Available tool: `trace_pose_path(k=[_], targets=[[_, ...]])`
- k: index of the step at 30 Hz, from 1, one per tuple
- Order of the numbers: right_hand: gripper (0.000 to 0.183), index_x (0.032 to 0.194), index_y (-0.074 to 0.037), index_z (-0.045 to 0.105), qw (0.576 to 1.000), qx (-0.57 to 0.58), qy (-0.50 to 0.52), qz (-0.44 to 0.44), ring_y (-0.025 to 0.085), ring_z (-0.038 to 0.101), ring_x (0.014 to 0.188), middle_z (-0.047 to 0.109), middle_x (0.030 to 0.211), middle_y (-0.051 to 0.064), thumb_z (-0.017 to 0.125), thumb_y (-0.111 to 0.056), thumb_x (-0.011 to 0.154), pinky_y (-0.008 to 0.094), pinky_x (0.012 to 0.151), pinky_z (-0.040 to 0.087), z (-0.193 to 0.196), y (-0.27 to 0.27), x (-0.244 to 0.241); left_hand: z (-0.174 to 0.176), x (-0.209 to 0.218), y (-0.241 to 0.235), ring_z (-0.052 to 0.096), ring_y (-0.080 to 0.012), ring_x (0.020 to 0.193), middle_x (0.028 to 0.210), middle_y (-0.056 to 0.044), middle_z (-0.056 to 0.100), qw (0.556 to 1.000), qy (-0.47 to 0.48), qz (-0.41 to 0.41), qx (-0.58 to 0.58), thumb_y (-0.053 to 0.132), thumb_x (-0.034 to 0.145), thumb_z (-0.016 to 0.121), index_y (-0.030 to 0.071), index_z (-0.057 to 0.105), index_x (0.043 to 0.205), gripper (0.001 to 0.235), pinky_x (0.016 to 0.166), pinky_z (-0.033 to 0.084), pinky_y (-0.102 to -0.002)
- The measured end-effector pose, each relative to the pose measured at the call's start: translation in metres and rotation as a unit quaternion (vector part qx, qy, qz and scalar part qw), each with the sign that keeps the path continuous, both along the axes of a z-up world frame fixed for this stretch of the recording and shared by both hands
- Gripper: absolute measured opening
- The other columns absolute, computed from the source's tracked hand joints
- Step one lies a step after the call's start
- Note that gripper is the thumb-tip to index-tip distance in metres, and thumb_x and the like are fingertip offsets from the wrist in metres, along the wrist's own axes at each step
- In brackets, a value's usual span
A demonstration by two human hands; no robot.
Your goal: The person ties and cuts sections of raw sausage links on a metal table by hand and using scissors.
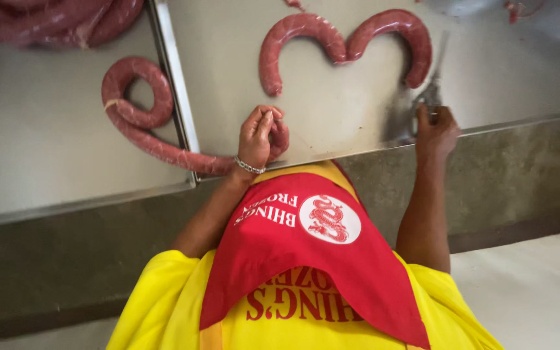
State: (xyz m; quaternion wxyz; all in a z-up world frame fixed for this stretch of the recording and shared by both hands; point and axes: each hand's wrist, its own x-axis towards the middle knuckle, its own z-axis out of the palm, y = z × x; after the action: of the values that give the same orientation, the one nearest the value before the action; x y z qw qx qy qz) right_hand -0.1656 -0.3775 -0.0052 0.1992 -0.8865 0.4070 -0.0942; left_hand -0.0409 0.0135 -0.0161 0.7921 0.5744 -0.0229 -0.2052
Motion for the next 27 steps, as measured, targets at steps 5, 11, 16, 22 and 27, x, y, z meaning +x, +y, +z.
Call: trace_pose_path(k=[5, 11, 16, 22, 27], targets=[[0.032, 0.103, -0.007, 0.076, 0.995, -0.075, 0.046, -0.047, 0.036, 0.071, 0.080, 0.075, 0.087, 0.015, 0.084, -0.035, 0.089, 0.050, 0.073, 0.054, 0.001, -0.039, -0.006, 0.015, -0.005, -0.013, 0.058, -0.0048, 0.082, 0.097, -0.002, 0.068, 1.000, -0.019, -0.021, 0.009, 0.009, 0.111, 0.048, 0.003, 0.065, 0.105, 0.019, 0.078, 0.051, -0.022], [0.047, 0.139, -0.006, 0.057, 0.964, -0.134, -0.108, 0.202, 0.038, 0.049, 0.145, 0.053, 0.151, 0.016, 0.077, -0.011, 0.096, 0.050, 0.126, 0.038, -0.028, -0.008, 0.040, 0.013, -0.015, -0.029, 0.060, -0.0058, 0.076, 0.094, -0.002, 0.068, 0.993, 0.093, -0.061, -0.037, 0.011, 0.110, 0.049, 0.002, 0.066, 0.104, 0.020, 0.072, 0.056, -0.022], [0.063, 0.144, -0.010, 0.060, 0.943, -0.102, -0.040, 0.315, 0.049, 0.036, 0.140, 0.040, 0.154, 0.027, 0.073, -0.019, 0.083, 0.056, 0.114, 0.031, -0.036, 0.085, 0.123, 0.015, -0.022, -0.031, 0.056, -0.0062, 0.070, 0.082, -0.002, 0.061, 0.991, 0.106, -0.082, -0.011, 0.015, 0.112, 0.054, 0.001, 0.068, 0.103, 0.022, 0.062, 0.048, -0.021], [0.033, 0.116, -0.011, 0.073, 0.906, -0.112, -0.079, 0.399, 0.039, 0.037, 0.146, 0.049, 0.151, 0.014, 0.075, -0.023, 0.085, 0.058, 0.116, 0.033, -0.001, 0.101, 0.147, 0.036, -0.018, -0.033, 0.059, -0.0084, 0.071, 0.086, -0.001, 0.064, 0.987, 0.155, 0.027, -0.030, 0.016, 0.108, 0.054, 0.005, 0.065, 0.100, 0.018, 0.065, 0.053, -0.023], [0.027, 0.099, -0.009, 0.074, 0.833, -0.014, -0.143, 0.534, 0.036, 0.049, 0.136, 0.059, 0.136, 0.013, 0.080, -0.023, 0.077, 0.054, 0.114, 0.041, 0.030, 0.069, 0.138, 0.032, -0.024, -0.061, 0.059, -0.0098, 0.074, 0.089, -0.001, 0.063, 0.988, 0.050, 0.148, -0.013, 0.016, 0.110, 0.050, 0.006, 0.062, 0.100, 0.018, 0.068, 0.054, -0.024]])
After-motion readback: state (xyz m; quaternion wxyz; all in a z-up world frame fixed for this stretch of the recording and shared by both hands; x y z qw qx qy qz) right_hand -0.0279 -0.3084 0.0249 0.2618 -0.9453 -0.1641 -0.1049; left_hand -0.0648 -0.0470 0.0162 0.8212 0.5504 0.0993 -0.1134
